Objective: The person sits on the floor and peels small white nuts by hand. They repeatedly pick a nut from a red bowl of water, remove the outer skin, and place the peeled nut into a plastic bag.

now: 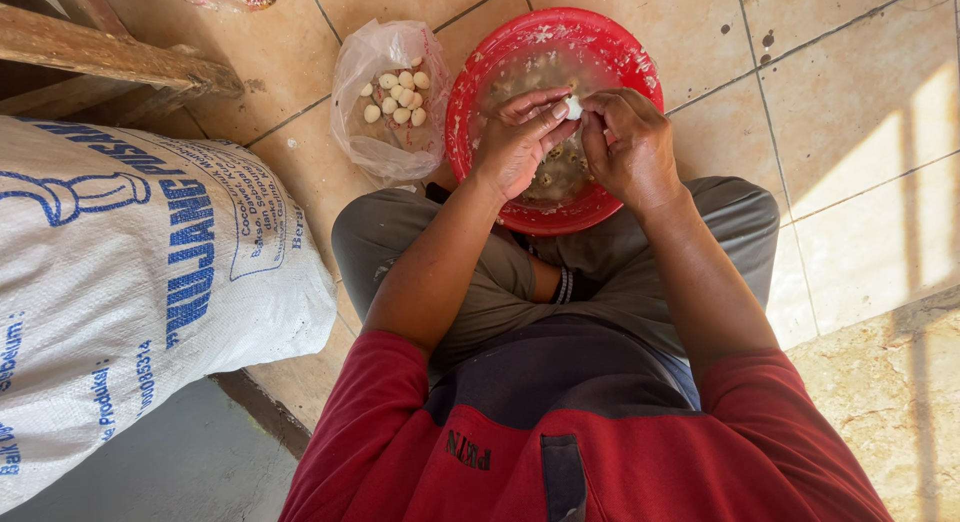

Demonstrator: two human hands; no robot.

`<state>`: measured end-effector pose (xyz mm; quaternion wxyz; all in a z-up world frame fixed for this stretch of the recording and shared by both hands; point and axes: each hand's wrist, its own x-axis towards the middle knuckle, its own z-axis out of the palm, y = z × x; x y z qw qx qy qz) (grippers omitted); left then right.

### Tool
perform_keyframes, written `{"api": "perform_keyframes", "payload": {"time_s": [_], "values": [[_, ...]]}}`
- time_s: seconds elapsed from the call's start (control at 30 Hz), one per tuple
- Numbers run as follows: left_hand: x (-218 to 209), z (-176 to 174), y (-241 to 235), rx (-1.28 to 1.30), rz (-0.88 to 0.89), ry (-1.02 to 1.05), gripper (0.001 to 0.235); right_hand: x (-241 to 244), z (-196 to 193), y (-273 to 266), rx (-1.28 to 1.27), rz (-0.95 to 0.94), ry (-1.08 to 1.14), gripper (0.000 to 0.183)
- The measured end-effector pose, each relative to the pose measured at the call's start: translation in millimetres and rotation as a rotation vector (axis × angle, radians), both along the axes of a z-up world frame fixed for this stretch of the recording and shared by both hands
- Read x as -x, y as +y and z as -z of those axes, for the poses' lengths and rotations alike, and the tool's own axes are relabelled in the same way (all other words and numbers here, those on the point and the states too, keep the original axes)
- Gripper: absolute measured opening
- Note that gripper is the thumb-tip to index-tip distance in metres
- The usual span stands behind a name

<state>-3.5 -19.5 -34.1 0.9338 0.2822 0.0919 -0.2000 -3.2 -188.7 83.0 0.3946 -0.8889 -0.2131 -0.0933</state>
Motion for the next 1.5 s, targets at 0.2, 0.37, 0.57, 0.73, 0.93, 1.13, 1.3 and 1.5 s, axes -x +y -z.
{"api": "perform_keyframes", "payload": {"time_s": [0.2, 0.37, 0.57, 0.73, 0.93, 1.13, 1.3, 1.5], "values": [[0.4, -1.1, -0.2, -0.014, 0.005, -0.028, 0.020, -2.6, 6.2, -2.9, 0.034, 0.016, 0.040, 0.015], [0.6, -8.3, 2.5, 0.045, 0.044, -0.002, 0.024, -2.9, 24.5, -7.1, -0.287, 0.069, 0.319, 0.015], [-1.1, -15.7, 1.5, -0.092, 0.099, -0.005, 0.036, -2.7, 38.7, -18.6, -0.576, -0.012, 0.599, 0.015], [0.1, -17.9, 3.0, -0.190, 0.116, -0.111, 0.037, -1.1, 40.7, -20.6, -0.600, -0.078, 0.627, 0.017], [-2.8, -16.9, 5.5, -0.013, 0.056, 0.043, 0.029, -0.8, 27.7, -14.7, -0.294, 0.179, 0.414, 0.013], [2.0, -11.4, -4.3, 0.109, 0.007, 0.054, 0.021, 5.3, 9.8, 0.7, -0.145, -0.014, 0.120, 0.017], [5.1, -12.4, -8.4, 0.042, -0.043, 0.057, 0.022, 0.7, 1.4, 2.7, -0.018, -0.031, 0.067, 0.016], [6.5, -13.8, -8.8, 0.049, -0.034, 0.053, 0.018, -0.9, -1.6, -1.2, -0.059, -0.032, 0.162, 0.010]]}}
